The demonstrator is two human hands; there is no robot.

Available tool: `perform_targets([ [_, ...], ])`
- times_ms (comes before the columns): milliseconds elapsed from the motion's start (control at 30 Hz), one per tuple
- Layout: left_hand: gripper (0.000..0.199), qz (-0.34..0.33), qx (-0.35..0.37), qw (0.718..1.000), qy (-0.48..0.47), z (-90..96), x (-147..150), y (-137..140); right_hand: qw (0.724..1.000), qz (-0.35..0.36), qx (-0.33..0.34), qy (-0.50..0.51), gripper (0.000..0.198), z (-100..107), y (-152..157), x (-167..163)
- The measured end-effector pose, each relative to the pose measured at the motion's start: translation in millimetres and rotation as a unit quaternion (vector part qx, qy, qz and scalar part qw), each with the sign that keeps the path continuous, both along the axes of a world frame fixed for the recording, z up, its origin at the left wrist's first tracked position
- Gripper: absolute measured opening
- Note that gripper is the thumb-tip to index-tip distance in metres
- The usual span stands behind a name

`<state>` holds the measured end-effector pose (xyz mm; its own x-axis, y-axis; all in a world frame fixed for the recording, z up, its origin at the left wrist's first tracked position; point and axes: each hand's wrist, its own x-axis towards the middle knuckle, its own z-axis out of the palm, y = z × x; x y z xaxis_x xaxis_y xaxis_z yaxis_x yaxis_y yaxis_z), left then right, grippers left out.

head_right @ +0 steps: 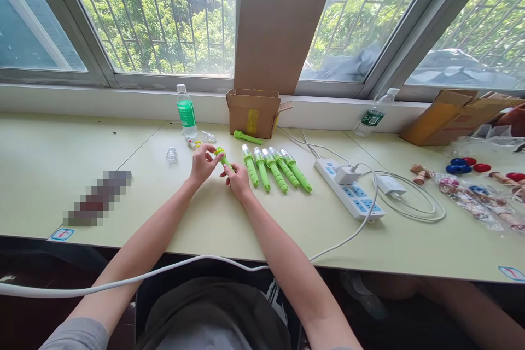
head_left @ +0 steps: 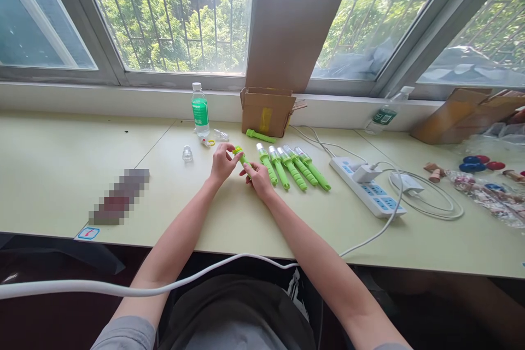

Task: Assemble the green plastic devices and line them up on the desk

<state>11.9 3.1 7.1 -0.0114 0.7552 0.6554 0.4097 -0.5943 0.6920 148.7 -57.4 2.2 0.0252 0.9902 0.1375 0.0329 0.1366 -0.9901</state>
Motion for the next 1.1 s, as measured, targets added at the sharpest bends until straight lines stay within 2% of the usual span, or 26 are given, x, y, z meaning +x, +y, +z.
perform_targets([
  [233,0.032,-0.032,-0.056,0.998,-0.026,0.3,3.2,-4.1,1.0,-0.001,0.005,0.0,0.034,-0.5,0.6,0.4],
  [600,0.035,-0.05,-0.07,0.996,-0.032,0.8,3.4,-5.3,1.0,0.004,0.0,0.009,0.035,1.9,0.1,-0.5],
  [833,0.036,-0.061,-0.102,0.992,-0.044,-1.9,1.0,-1.3,1.0,0.009,-0.011,0.009,0.036,2.1,-0.9,0.9],
  [967,0.035,-0.06,-0.097,0.993,-0.042,-1.2,1.6,-1.3,1.0,0.01,-0.021,0.01,0.036,3.1,-1.9,2.0],
  [1100,0.034,-0.038,-0.06,0.997,-0.034,2.2,3.4,-3.7,1.0,0.013,-0.025,0.014,0.037,4.9,-2.6,1.7],
])
